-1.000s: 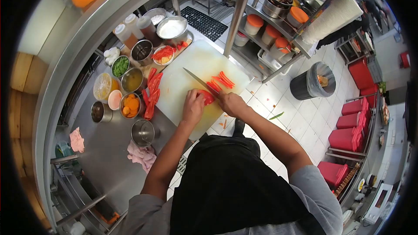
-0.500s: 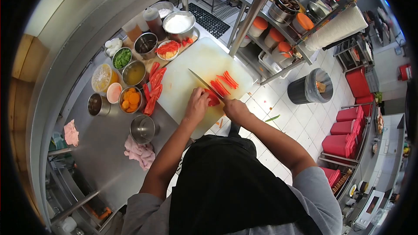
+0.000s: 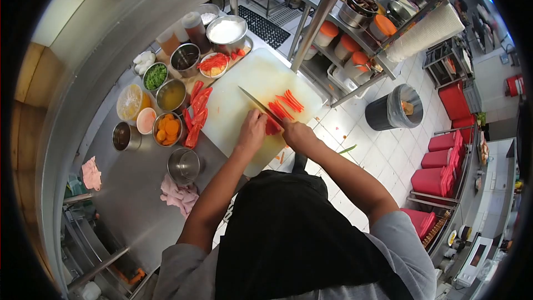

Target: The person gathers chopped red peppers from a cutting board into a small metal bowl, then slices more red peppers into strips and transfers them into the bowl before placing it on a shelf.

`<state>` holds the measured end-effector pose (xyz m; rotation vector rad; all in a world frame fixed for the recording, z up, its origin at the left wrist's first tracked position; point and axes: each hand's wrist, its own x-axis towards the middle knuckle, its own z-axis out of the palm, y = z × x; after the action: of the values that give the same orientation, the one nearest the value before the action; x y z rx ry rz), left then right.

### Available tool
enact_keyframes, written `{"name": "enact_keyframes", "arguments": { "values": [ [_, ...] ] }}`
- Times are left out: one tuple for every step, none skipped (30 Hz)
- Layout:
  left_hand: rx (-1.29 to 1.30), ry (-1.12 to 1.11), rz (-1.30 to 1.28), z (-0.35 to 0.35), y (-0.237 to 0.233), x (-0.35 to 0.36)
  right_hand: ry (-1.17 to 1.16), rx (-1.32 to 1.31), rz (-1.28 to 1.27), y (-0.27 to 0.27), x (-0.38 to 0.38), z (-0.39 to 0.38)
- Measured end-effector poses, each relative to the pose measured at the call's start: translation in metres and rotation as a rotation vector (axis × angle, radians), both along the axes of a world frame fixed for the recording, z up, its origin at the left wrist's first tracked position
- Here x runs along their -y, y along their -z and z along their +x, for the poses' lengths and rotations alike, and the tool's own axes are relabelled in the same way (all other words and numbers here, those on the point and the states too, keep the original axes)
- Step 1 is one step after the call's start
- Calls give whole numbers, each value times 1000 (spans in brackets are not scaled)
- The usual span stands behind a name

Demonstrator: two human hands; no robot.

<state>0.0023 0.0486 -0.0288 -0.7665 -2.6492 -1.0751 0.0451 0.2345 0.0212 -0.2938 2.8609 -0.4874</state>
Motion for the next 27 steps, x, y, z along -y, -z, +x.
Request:
{"name": "enact_keyframes", "arguments": {
  "values": [
    [-3, -4, 0, -2, -2, 0, 27, 24, -17, -7, -1, 10],
    [-8, 8, -5, -2, -2, 0, 52, 51, -33, -11, 0, 15],
    [-7, 26, -9, 0, -3, 0, 51, 55, -32, -2, 2, 14],
    [-2, 29, -8, 3, -3, 0, 67, 36, -50, 10, 6, 14],
    [-18, 31, -7, 1, -5, -1, 79, 9, -67, 21, 6, 9],
    [-35, 32, -9, -1, -4, 0, 76, 6, -67, 17, 8, 2],
    [-26, 40, -13, 4, -2, 1, 60, 13, -40, 13, 10, 3],
    [-12, 47, -28, 4, -2, 1, 42, 12, -9, 7, 9, 1],
    [-7, 47, -41, -3, -4, 0, 41, 1, -7, -1, 8, 2],
    [-10, 43, -40, -4, -5, 0, 59, 19, -39, -6, 8, 10],
    [-21, 32, -29, -2, -6, 0, 75, 41, -70, -9, 8, 14],
    [-28, 25, -19, 1, -5, -1, 74, 45, -69, 0, 9, 14],
    [-23, 28, -18, 3, -4, -3, 82, 19, -73, 15, 11, 13],
    [-8, 36, -5, 1, -5, -3, 84, -13, -77, 27, 11, 9],
    [5, 40, 4, -1, -3, -1, 75, -16, -81, 24, 12, 3],
    [13, 40, -7, 5, -1, 2, 74, -2, -64, 21, 14, 6],
    [-13, 39, -15, 5, -1, 2, 72, 2, -44, 16, 13, 4],
    [-47, 33, -18, 0, -3, 1, 58, 42, -27, 3, 12, 8],
    [-50, 27, -18, -2, -3, 0, 52, 39, -26, 3, 14, 10],
    [-49, 9, -5, 0, -2, 0, 78, 37, -55, 3, 15, 13],
    [-46, -1, 9, 2, -1, -3, 112, 37, -83, 4, 15, 17],
    [-42, 8, 16, 3, -1, -5, 53, -96, -122, 17, 14, 14],
    [-10, -1, 11, 0, -2, -5, 57, -97, -112, 27, 9, 7],
    [28, -8, -1, 2, -2, -4, 55, -64, -66, 23, 12, 2],
    [35, 0, -6, 7, -2, -3, 54, -28, -27, 17, 16, 3],
    [47, 12, -69, 4, -4, -1, 32, -45, -48, 7, 15, 6],
    [62, 19, -131, 1, -6, 1, 26, -50, -50, 0, 17, 9]
  ]
}}
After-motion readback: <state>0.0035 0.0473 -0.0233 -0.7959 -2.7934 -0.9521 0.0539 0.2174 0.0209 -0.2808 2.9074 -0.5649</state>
